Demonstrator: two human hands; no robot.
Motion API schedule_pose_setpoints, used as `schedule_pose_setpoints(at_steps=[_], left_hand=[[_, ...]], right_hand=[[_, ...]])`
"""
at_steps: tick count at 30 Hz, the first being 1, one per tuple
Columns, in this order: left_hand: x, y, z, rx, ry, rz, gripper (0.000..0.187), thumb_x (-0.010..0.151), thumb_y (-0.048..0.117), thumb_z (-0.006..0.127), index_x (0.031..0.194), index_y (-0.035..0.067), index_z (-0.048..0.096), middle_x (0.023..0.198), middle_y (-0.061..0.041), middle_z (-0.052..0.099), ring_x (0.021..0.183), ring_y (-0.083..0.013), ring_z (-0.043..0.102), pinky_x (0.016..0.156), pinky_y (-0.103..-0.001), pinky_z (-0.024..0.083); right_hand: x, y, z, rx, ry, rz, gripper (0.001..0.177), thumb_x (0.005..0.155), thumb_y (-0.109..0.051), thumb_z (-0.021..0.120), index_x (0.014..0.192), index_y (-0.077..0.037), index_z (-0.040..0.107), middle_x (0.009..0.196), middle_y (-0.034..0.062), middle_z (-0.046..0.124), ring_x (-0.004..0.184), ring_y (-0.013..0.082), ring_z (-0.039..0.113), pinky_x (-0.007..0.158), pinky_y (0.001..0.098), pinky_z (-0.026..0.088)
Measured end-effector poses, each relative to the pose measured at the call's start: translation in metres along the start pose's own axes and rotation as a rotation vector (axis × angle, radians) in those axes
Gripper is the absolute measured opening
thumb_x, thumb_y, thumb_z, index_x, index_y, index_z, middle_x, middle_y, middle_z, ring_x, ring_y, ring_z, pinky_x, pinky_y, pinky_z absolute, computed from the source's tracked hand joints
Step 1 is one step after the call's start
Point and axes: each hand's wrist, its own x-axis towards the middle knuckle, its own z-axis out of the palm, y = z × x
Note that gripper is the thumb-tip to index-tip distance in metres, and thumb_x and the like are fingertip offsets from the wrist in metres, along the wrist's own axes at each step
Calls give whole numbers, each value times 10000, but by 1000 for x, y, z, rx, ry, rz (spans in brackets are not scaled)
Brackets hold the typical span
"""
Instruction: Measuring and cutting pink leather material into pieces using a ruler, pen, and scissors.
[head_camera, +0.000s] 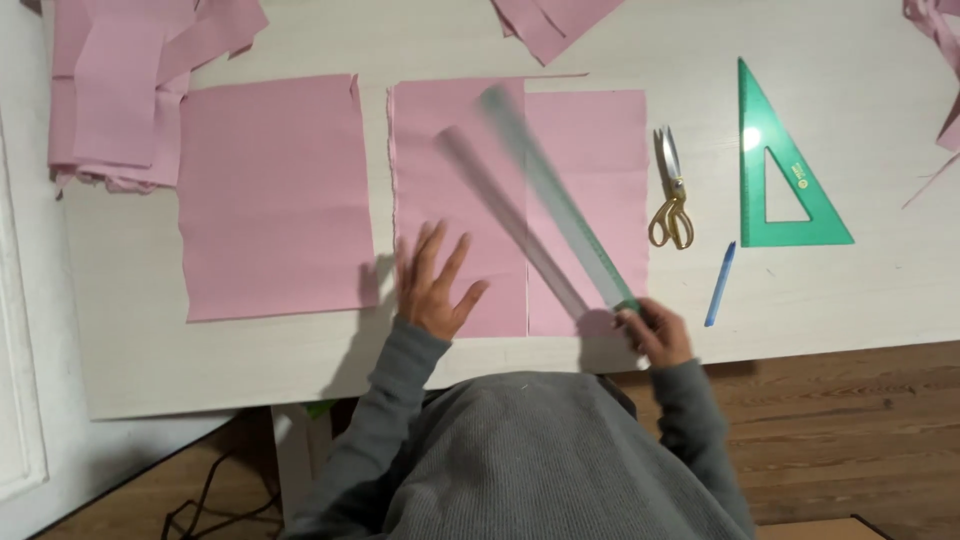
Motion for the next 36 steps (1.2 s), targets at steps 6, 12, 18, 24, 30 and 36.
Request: schedule_pose_setpoints(at_steps=[6,12,18,24,30,36], left_hand=[[106,26,59,-130,-190,262,806,944,698,601,1568,209,457,1690,-125,291,1578,-324,248,1295,-608,114],[154,19,84,195,-554,401,1054,793,926,386,1594,245,319,1669,-91,245,1551,-290,172,1226,-626,12],[147,-5,106,141,-592,449,1160,741,983,376,1603,215,264,1700,-53,186,1566,-245,116,1248,-586,-53],[151,-3,102,174,-572,484,1179,725,990,368,1597,202,281,1697,-47,186,1565,-244,113,1244,-592,-59],[143,-9,110,120,-590,470,1200,717,1008,367,1603,201,307,1696,-65,208,1569,-260,128,1246,-601,-59],[145,-15,124,126,-566,490,1224,694,1030,330,1595,201,316,1697,-68,199,1562,-264,118,1222,-611,-78]], right_hand=[[1,-10,60,374,42,166,243,969,-184,647,1141,-18,686,853,92,765,562,104,611,409,252,481],[1,-1,73,-29,-84,95,418,858,-268,801,1180,-39,665,852,97,785,715,147,761,624,318,633],[5,-14,59,-423,-66,-266,573,712,-319,890,1182,-90,653,941,101,722,726,242,728,647,358,622],[8,-14,52,-223,-89,-76,683,651,-286,945,1235,-97,646,880,67,737,730,157,714,657,302,616],[0,5,46,-69,33,-265,580,720,-151,940,1219,-41,665,795,38,640,711,127,609,622,281,538],[-5,33,29,523,168,-42,265,917,-40,749,1161,-16,648,825,-8,611,581,73,550,458,244,442]])
